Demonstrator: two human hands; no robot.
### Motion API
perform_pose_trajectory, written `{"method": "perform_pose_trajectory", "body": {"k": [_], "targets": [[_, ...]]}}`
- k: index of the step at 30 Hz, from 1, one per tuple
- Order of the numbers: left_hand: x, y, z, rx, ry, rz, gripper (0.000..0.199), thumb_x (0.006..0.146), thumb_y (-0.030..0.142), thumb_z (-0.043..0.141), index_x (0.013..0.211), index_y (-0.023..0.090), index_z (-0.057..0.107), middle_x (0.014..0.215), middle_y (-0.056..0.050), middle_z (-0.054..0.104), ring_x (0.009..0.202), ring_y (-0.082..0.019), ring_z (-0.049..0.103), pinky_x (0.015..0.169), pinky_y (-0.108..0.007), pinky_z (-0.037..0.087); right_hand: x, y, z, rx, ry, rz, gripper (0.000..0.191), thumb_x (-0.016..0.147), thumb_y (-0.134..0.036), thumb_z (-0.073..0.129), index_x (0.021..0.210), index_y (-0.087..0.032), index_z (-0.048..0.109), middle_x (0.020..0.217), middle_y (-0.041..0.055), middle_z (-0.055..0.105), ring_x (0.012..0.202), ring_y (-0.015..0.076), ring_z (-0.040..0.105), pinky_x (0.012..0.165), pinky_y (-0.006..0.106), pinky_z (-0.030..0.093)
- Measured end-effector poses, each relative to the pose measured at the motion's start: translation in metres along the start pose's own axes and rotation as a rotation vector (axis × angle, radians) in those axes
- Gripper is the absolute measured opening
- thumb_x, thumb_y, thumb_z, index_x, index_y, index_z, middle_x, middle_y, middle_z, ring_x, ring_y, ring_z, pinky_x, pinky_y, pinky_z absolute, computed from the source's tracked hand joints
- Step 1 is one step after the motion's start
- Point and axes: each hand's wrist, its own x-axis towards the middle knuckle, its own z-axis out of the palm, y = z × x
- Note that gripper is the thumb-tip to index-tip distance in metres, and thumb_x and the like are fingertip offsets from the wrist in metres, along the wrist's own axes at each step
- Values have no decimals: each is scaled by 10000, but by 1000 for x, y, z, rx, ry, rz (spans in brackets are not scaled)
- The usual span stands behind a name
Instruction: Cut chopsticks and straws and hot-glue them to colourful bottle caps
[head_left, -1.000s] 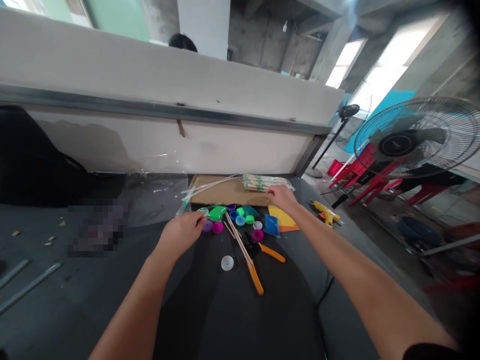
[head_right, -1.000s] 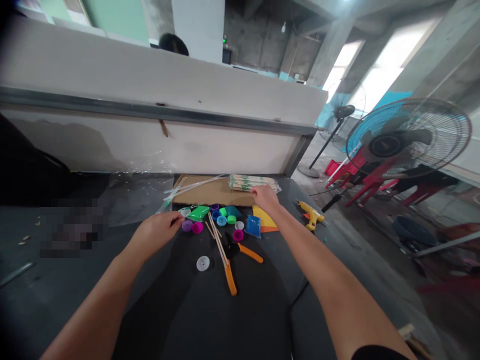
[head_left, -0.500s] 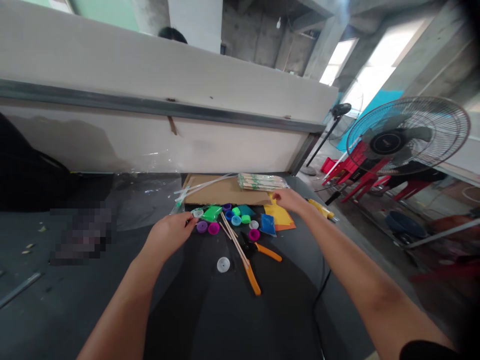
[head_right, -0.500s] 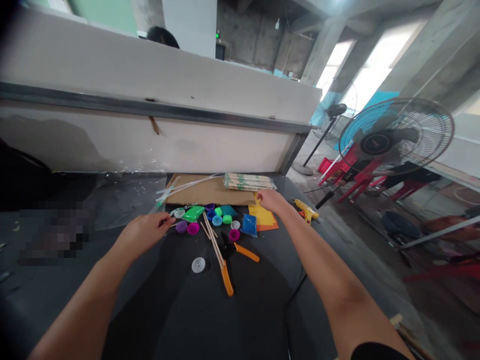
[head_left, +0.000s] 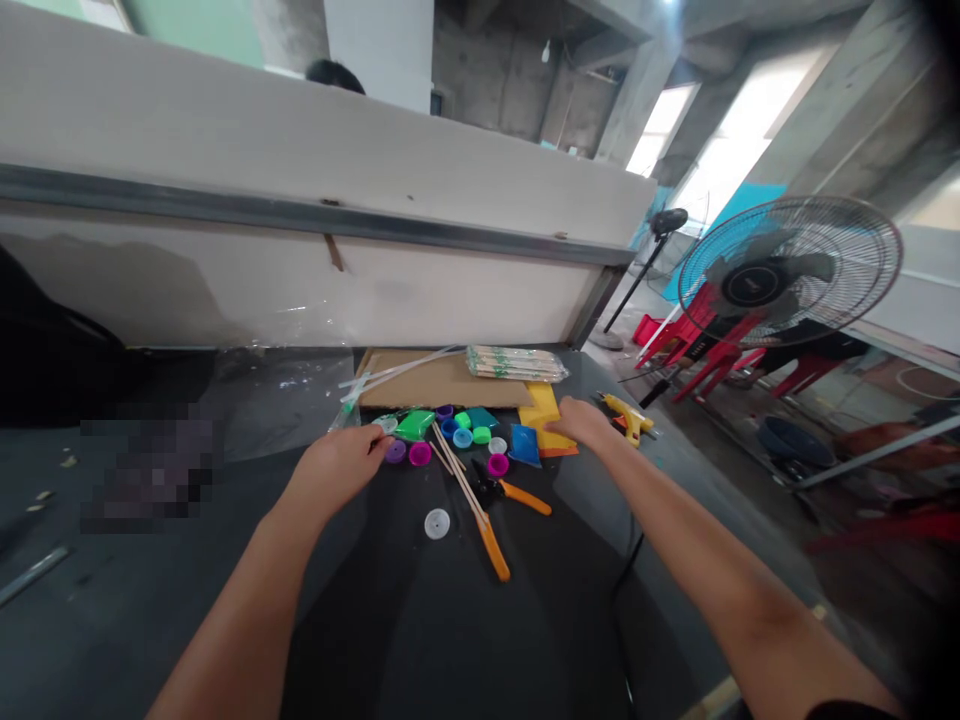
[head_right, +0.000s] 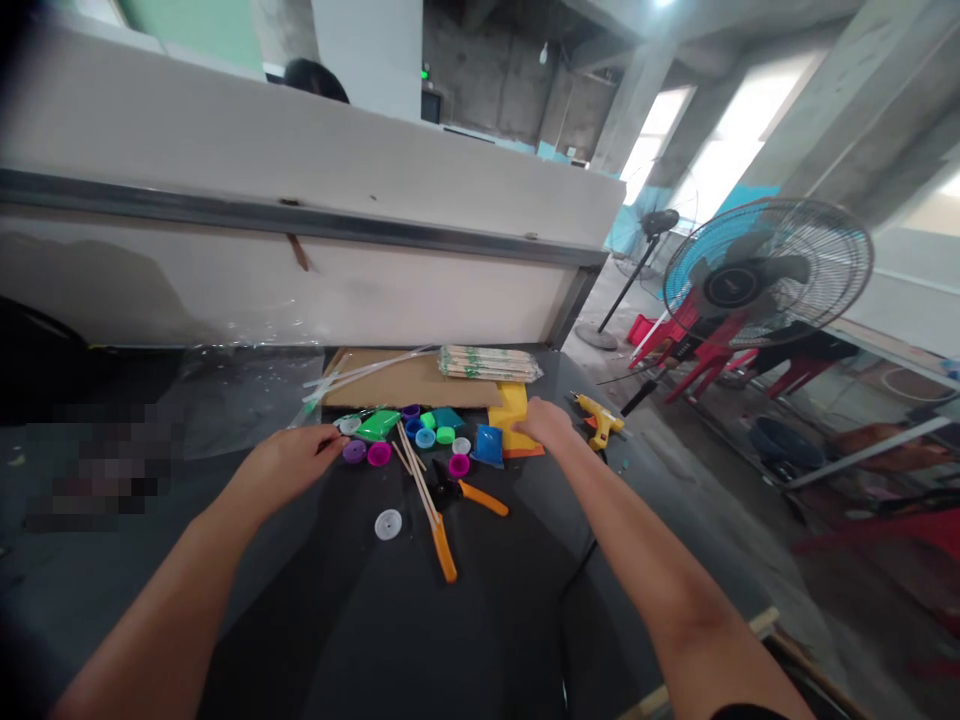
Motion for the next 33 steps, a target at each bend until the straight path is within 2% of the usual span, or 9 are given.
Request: {"method": "perform_pose_trajectory", "body": {"k": [3,6,8,11,15,20,26,30,33], "targets": [[1,-1,0,6,-14,15,346,909,401,333,841,227,624,852,-58,701,793,-220,648,629,-279,392,-12,-14,-7,46,69,-86,462,783,-398,660,1132,-106,578,1118,201,638,985,284,633,756,323,441],[2,-2,1,2,-7,21,336,910,399,340,851,229,624,851,-51,703,791,-212,649,629,-272,390,-23,-36,-13,117,72,-258,260,853,-363,585,1055,-202,618,1049,71,673,949,186,631,766,256,426],[1,-2,2,-10,-1,16,329,908,392,348,853,230,629,861,-50,707,792,-212,650,632,-274,392,-28,-48,-14,148,47,-344,202,846,-360,597,999,-237,642,993,21,687,918,156,632,741,225,421],[0,-4,2,-40,7,21,326,905,374,351,866,232,642,868,-53,710,785,-213,649,640,-283,398,-28,-55,-12,144,19,-355,308,778,-426,661,997,-210,656,970,59,694,908,213,636,713,260,428],[-1,-4,0,-39,29,8,333,902,383,359,848,224,647,837,-62,708,761,-215,648,625,-285,387,-25,-49,-4,138,-40,-316,488,684,-484,723,1036,-152,654,1016,125,691,925,279,638,702,299,440],[-2,0,-2,-31,43,29,322,903,369,362,838,221,640,832,-58,710,764,-214,651,622,-281,382,-27,-39,2,204,-87,-319,370,673,-399,735,964,-182,664,969,57,699,846,204,641,654,247,435],[-2,0,-4,-35,48,30,325,903,372,358,843,225,642,832,-55,708,764,-207,648,621,-273,382,-32,-36,2,251,-49,-299,285,712,-334,689,952,-192,634,874,6,682,761,155,617,600,218,418],[-3,-10,-9,-37,64,-21,327,899,385,362,803,225,631,781,-49,694,729,-207,636,601,-275,365,-34,-45,-6,211,5,-336,233,725,-318,692,914,-184,673,961,63,678,900,213,604,754,280,423],[-5,-16,-12,-48,87,-59,329,897,390,361,817,226,635,792,-49,698,737,-208,635,606,-274,365,-39,-71,-14,195,108,-420,266,797,-355,648,1010,-198,678,1056,88,656,1015,239,569,883,329,380]]}}
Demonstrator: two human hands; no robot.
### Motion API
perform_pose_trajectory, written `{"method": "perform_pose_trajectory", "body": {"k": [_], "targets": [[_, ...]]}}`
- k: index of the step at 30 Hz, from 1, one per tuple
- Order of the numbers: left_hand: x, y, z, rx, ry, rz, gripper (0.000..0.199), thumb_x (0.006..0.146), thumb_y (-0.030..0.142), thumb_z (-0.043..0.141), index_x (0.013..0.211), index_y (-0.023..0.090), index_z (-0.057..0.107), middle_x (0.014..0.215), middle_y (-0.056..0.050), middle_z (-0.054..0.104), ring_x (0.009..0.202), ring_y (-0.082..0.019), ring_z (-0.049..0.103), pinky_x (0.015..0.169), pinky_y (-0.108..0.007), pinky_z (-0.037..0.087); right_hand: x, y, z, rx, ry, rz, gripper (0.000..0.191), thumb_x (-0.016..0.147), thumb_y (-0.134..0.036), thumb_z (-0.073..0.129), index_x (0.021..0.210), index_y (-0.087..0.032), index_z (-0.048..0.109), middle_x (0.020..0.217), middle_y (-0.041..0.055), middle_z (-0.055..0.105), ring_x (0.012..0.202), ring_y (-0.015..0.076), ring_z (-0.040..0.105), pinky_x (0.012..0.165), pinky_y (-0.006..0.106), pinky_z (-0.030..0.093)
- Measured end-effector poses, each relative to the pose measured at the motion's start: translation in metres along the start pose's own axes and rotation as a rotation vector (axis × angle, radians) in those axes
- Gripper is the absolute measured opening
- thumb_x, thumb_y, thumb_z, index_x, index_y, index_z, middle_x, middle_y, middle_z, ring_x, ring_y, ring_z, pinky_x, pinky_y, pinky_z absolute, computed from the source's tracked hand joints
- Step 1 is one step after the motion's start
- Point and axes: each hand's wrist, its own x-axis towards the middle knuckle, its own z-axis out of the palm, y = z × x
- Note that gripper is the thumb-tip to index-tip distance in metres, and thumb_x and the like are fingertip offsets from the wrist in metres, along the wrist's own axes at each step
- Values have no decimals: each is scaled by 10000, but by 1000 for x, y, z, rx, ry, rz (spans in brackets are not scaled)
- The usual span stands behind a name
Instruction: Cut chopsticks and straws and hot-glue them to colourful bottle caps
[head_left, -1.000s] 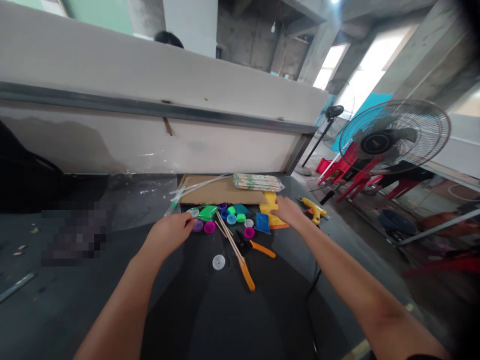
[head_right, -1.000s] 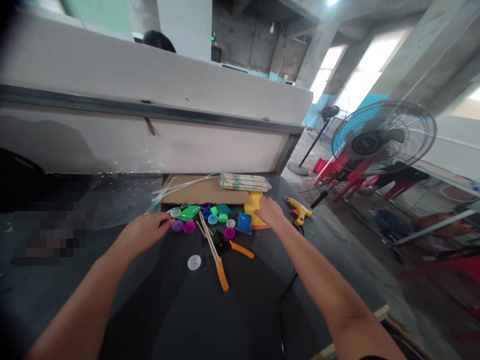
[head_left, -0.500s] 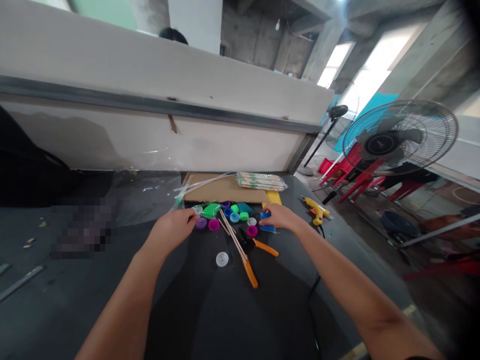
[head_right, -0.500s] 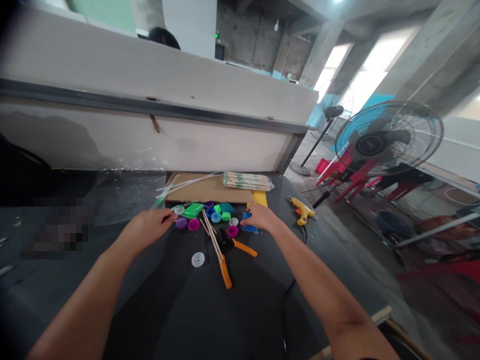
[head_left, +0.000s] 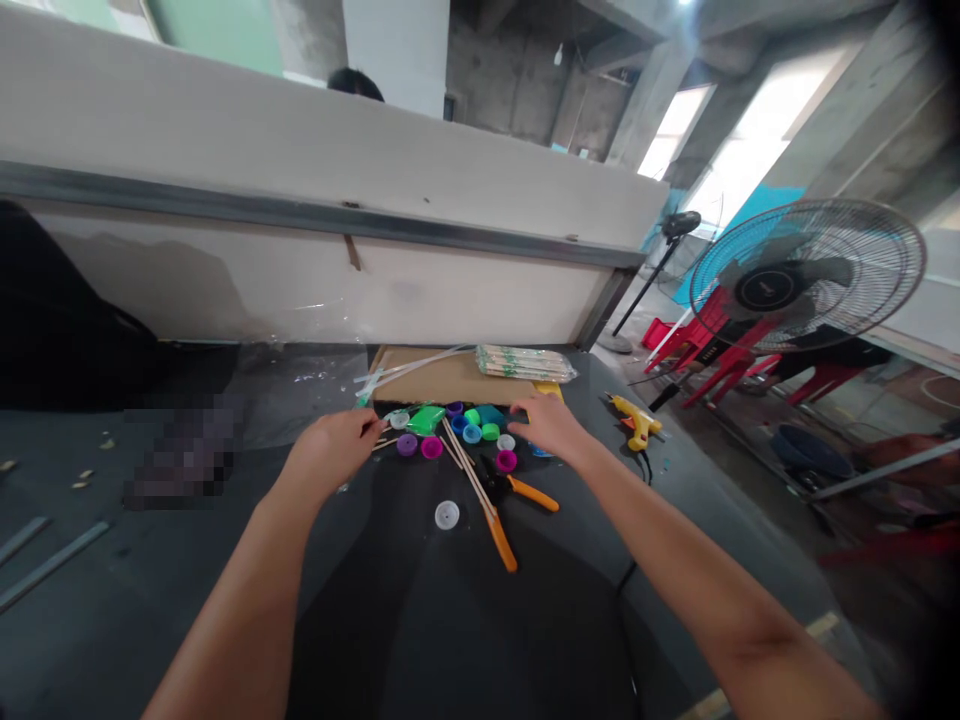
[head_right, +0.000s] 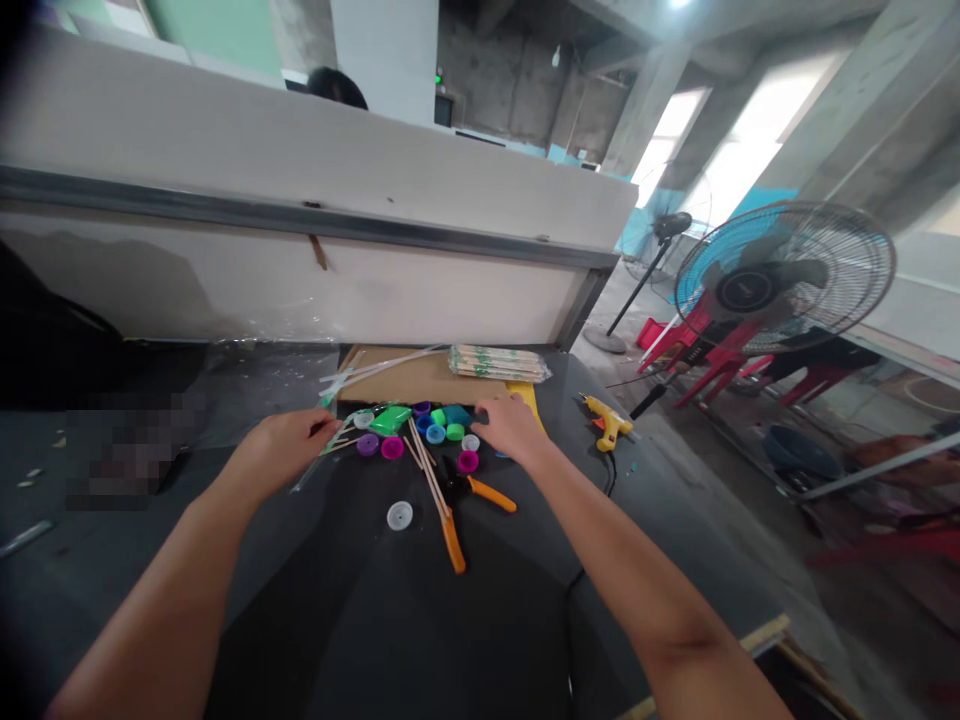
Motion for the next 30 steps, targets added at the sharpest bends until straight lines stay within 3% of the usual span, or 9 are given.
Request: {"method": "perform_pose_trajectory", "body": {"k": [3,5,8,12,17,21,24,26,30], "targets": [[-1,-1,-1,12,5,1,328,899,383,361,825,225,639,796,-51,700,744,-203,634,613,-272,363,10,-42,5,-1,102,-275,208,880,-304,574,1027,-200,678,991,70,678,973,202,583,908,315,364],[-1,1,0,21,-6,20,327,904,378,362,813,223,636,778,-49,695,735,-197,635,610,-269,359,20,-72,13,-18,72,-399,208,909,-327,543,982,-196,687,940,64,692,930,193,597,893,309,374],[-1,3,2,16,-4,41,317,908,370,373,817,217,636,792,-57,700,742,-199,641,612,-272,368,36,-105,27,-76,7,-383,245,849,-402,619,985,-205,667,970,72,692,959,217,606,817,294,416],[-1,4,2,9,8,49,315,913,360,376,813,210,635,805,-59,708,751,-197,649,615,-274,376,55,-126,38,-117,-28,-278,431,718,-457,722,1030,-175,632,994,118,687,903,268,641,702,305,459],[-1,3,3,-15,-6,43,304,913,346,392,819,214,650,834,-56,716,794,-194,654,643,-264,395,57,-135,34,-132,-4,-261,197,783,-208,600,963,-139,643,945,149,692,884,268,655,728,314,460],[-2,6,4,-102,49,41,276,902,329,424,810,212,657,834,-61,709,798,-204,649,687,-285,423,36,-125,22,-71,83,-280,208,836,-168,503,1004,-154,624,1004,128,681,918,232,638,769,304,451],[-1,18,3,-322,189,118,245,884,351,476,987,217,654,1011,-72,692,926,-209,630,787,-314,454,10,-109,13,295,170,-277,159,822,-192,530,939,-177,636,900,55,694,814,170,635,728,258,457],[-2,31,3,-512,223,192,363,860,401,524,1170,225,590,1159,-82,651,1033,-219,604,850,-337,462,-7,-100,10,601,198,-217,138,794,-199,548,888,-173,645,810,29,689,729,149,628,681,246,468],[-5,60,6,-715,72,261,314,842,406,546,1087,219,606,1033,-53,687,917,-194,636,791,-317,483,-32,-86,9,923,210,-101,142,752,-195,550,849,-170,650,754,8,668,660,134,610,641,248,482]]}}
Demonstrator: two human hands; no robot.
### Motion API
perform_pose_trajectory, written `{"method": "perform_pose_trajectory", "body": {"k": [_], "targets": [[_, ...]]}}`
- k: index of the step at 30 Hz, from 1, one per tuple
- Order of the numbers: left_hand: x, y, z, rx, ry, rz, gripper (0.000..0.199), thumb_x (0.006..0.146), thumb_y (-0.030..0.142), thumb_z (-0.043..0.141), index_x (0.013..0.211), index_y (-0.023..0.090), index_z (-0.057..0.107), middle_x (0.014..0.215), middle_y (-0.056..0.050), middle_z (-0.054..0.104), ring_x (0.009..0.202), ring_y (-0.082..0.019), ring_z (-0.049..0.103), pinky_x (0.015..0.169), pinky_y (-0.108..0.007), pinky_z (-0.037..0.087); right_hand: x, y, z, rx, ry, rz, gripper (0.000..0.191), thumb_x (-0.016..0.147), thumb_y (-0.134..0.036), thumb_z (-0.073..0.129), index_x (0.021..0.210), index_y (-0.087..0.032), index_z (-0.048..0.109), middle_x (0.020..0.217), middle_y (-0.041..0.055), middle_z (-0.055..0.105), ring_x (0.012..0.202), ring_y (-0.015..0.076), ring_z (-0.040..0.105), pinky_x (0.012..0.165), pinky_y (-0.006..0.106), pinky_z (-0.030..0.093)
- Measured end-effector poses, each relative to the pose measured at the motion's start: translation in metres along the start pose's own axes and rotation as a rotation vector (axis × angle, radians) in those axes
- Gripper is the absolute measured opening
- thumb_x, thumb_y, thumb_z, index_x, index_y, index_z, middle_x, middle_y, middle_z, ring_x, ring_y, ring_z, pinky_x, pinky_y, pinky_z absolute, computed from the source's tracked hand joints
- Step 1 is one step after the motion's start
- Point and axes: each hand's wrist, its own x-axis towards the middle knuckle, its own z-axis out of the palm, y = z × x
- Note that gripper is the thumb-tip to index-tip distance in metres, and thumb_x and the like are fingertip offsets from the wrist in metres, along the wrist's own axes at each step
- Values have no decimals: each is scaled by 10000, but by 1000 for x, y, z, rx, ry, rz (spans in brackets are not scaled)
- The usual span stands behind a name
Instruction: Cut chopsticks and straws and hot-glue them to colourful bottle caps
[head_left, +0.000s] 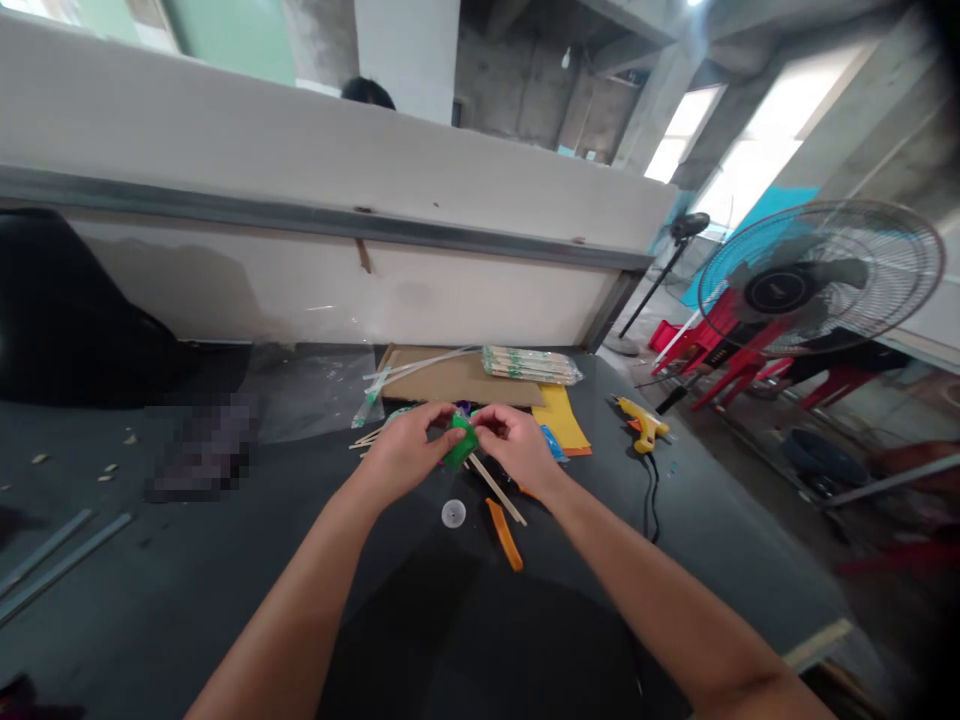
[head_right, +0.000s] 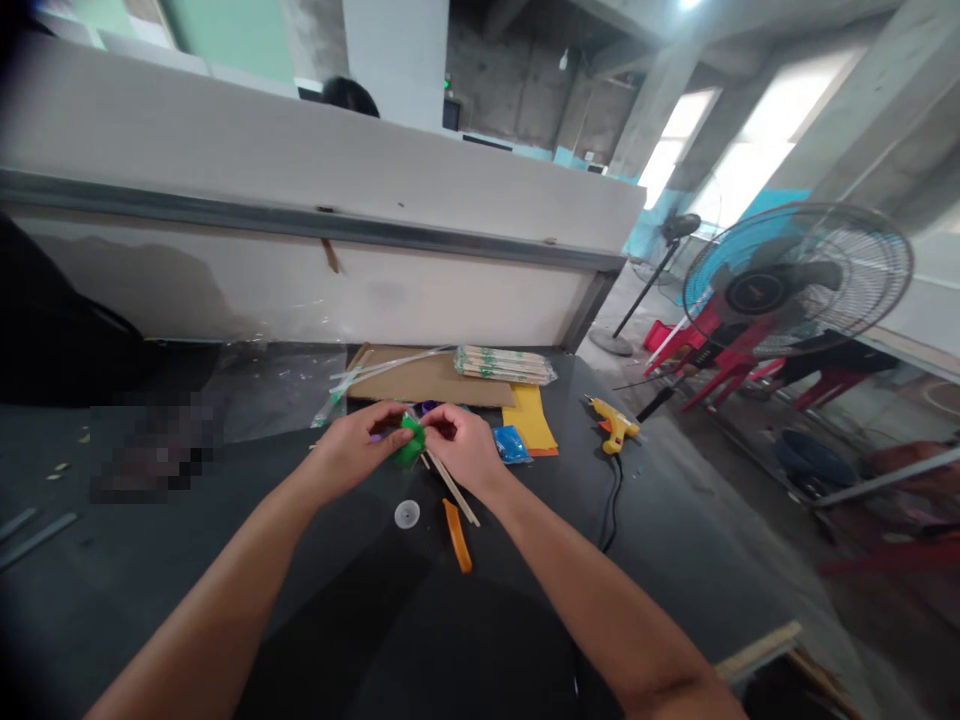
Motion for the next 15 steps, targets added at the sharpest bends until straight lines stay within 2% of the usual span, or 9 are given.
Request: {"method": "perform_pose_trajectory", "body": {"k": [2,4,8,12,15], "targets": [[0,6,7,-18,-33,-19,226,846,382,536,978,215,612,901,-22,690,796,-162,631,721,-286,478,-6,4,-5,59,0,42,147,766,-220,553,863,-174,654,747,4,661,626,126,598,616,245,480],[-1,10,11,-7,-36,-16,196,842,371,541,940,216,611,859,-9,683,758,-151,621,694,-274,468,-10,9,-9,72,-21,61,145,776,-270,587,859,-176,659,751,7,661,630,127,597,607,244,475],[-1,12,12,82,-39,19,186,822,355,572,931,228,654,906,-20,690,820,-175,628,731,-297,462,-15,16,-16,56,-95,97,126,741,-288,662,802,-178,654,692,-4,641,632,128,592,594,236,458],[1,9,12,80,-51,28,173,821,311,571,939,233,671,926,-27,697,854,-184,631,772,-311,468,-12,12,-19,243,-218,271,55,766,-205,605,742,-167,636,577,-22,601,496,87,527,491,201,400],[3,3,12,66,0,36,187,828,310,557,957,241,674,945,-28,702,875,-191,634,797,-318,476,1,5,-18,332,-263,364,58,746,-159,609,693,-153,633,552,-19,598,453,65,487,433,181,340]]}}
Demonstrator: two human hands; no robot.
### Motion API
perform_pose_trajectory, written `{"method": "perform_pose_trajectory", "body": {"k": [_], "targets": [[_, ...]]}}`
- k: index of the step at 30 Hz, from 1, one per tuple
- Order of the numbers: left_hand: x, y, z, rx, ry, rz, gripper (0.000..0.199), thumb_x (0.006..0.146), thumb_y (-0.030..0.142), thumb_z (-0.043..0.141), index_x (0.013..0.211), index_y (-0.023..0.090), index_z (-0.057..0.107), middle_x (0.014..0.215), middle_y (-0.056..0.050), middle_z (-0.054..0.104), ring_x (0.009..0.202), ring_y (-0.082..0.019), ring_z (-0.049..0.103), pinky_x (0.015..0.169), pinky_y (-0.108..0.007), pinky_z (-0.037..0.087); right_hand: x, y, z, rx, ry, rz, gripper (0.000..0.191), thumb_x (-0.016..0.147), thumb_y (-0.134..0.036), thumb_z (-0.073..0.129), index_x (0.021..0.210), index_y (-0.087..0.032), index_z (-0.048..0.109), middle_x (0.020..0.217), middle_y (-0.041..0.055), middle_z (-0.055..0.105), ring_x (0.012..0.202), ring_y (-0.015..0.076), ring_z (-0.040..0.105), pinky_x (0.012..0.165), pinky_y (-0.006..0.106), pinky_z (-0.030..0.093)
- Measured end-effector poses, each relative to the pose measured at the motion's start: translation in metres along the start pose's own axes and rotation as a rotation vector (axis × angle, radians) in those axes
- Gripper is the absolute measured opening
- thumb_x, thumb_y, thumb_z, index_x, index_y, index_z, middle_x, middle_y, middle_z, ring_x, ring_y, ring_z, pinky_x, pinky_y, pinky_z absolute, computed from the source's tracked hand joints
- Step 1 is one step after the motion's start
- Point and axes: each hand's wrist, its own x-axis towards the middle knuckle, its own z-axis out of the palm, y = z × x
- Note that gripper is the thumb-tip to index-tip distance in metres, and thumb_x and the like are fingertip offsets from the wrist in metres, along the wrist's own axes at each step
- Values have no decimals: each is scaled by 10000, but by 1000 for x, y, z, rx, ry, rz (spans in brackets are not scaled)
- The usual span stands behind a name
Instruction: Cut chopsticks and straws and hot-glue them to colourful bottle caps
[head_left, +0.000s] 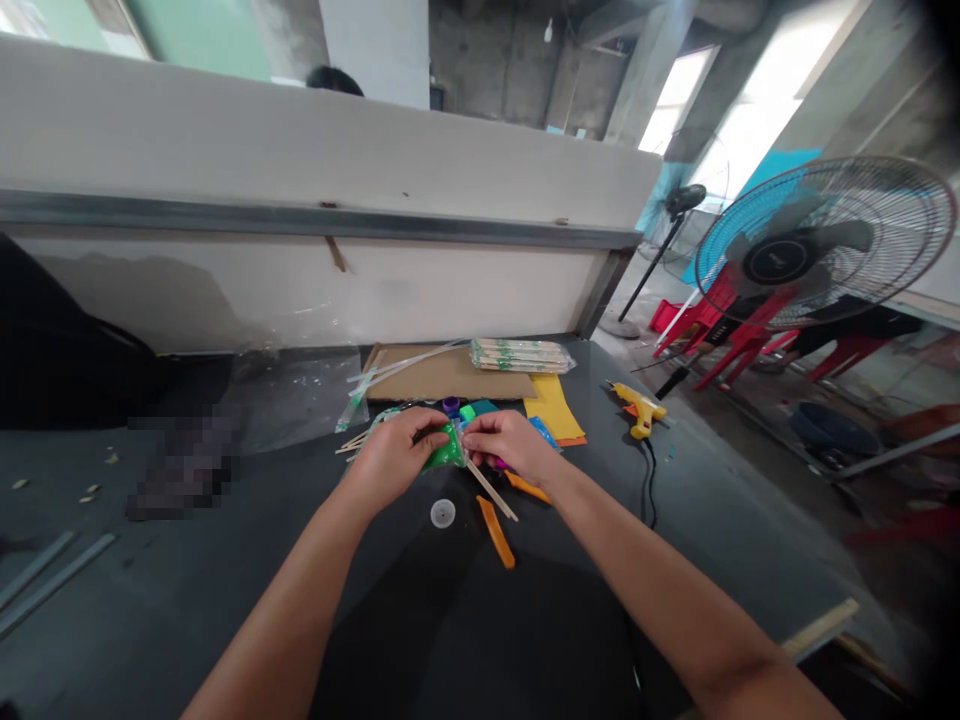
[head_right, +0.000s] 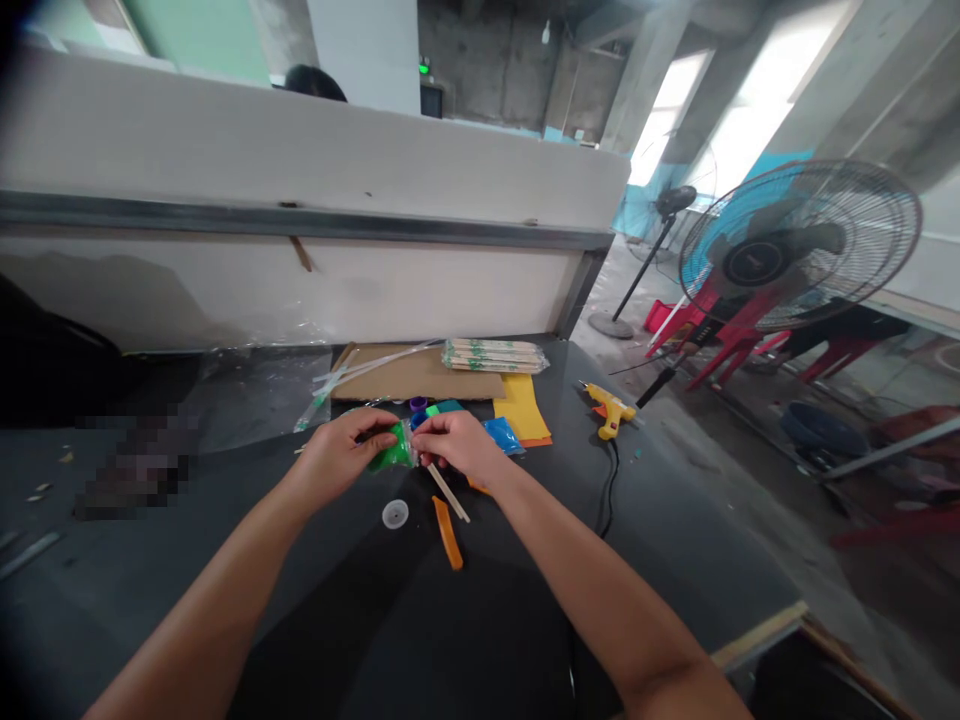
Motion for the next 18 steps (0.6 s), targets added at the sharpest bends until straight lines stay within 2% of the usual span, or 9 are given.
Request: {"method": "perform_pose_trajectory", "body": {"k": [4,7,10,12,14,16,18], "targets": [[2,-14,-2,-11,129,-64,227,836,355,555,984,232,674,996,-51,709,928,-217,635,837,-341,476,22,-10,7,41,-20,-23,52,722,-172,650,682,-138,645,524,-19,586,449,62,480,420,176,336],[3,-24,-4,10,225,-84,241,829,344,568,1019,227,660,1037,-61,696,963,-216,622,856,-342,468,36,-8,16,87,-13,-35,123,678,-238,716,678,-138,644,512,-26,573,438,65,472,408,180,334],[2,-26,-3,61,336,-116,195,787,314,612,944,205,651,972,-59,678,870,-191,615,789,-313,473,43,1,24,109,7,-49,198,636,-298,752,678,-145,632,505,-32,562,417,68,455,394,188,326],[1,-22,-3,48,310,-181,148,781,333,615,842,200,642,830,-29,670,741,-165,601,697,-285,463,43,6,27,80,42,-62,188,644,-304,731,687,-153,628,508,-37,557,404,70,445,392,195,326],[1,-14,-3,-2,218,-250,173,797,372,592,785,206,641,715,2,657,657,-148,585,627,-266,435,40,8,28,-2,81,-87,151,674,-295,688,700,-159,628,522,-42,554,401,73,441,401,202,327],[1,-7,-4,-54,141,-300,219,794,417,590,768,208,652,678,14,659,628,-143,580,590,-257,412,36,6,28,-152,136,-145,120,701,-283,650,708,-164,638,550,-39,568,438,84,466,439,209,345],[1,-2,-5,-63,114,-332,242,764,443,617,750,204,658,677,14,670,628,-144,582,580,-256,402,32,3,28,-341,205,-233,93,715,-263,636,703,-173,652,594,-30,603,531,108,524,520,220,379]]}}
